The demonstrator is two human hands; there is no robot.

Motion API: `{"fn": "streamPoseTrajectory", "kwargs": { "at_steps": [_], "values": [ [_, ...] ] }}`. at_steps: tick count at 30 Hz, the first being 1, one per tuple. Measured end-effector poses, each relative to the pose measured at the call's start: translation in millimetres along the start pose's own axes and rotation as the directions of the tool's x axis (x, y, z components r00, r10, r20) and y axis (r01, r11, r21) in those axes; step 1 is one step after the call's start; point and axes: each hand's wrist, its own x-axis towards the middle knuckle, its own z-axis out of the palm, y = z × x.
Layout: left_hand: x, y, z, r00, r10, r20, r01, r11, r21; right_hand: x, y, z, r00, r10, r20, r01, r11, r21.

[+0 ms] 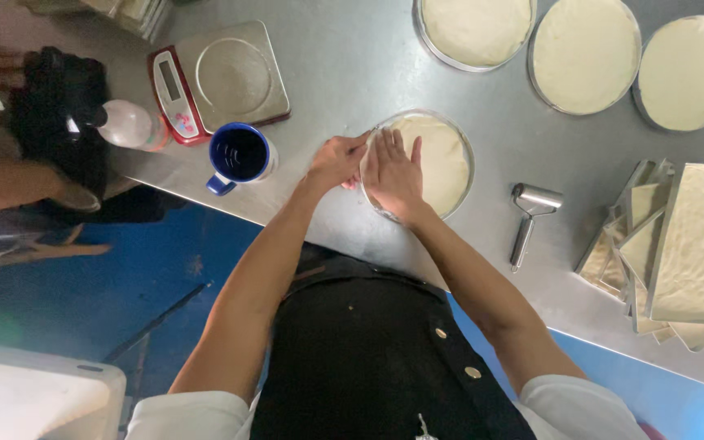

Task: The person presses dough into round baking pans by hand and using a small roller tool, occasionally moving the pans on a metal table.

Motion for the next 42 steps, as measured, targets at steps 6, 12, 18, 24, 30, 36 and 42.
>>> {"fn": "streamPoseTrajectory", "kwargs": {
  "at_steps": [6,12,18,24,30,36,42],
  "values": [
    [-1,-11,10,0.999,0.052,-0.009,-0.052,0.998,0.044,3,10,-10,0.981,0.167,0.094,-0.183,0.964,0.194],
    [-22,-8,12,0.999,0.045,0.024,-0.045,0.999,-0.022,10,8,-20,0.980,0.127,0.152,-0.137,0.989,0.057],
    [-7,-19,9,0.996,0.086,-0.016,-0.086,0.996,-0.016,22,10,-16,0.991,0.118,0.068,-0.128,0.978,0.167],
    [-4,-21,17,0.991,0.118,-0.068,-0.126,0.984,-0.128,-30,-3,-14,0.989,-0.090,0.117,0.072,0.986,0.153],
    [-3,-1,3,1.000,-0.011,0.011,0.010,0.998,0.060,-10,2,1,0.997,-0.071,0.023,0.070,0.995,0.067],
    [0,1,4,1.000,0.015,-0.013,-0.017,0.995,-0.102,21,11,9,0.970,0.233,0.066,-0.237,0.968,0.077],
    [-12,9,12,0.999,-0.025,-0.031,0.021,0.993,-0.118,16,17,0,0.945,0.316,0.084,-0.318,0.948,0.016]
  ]
}}
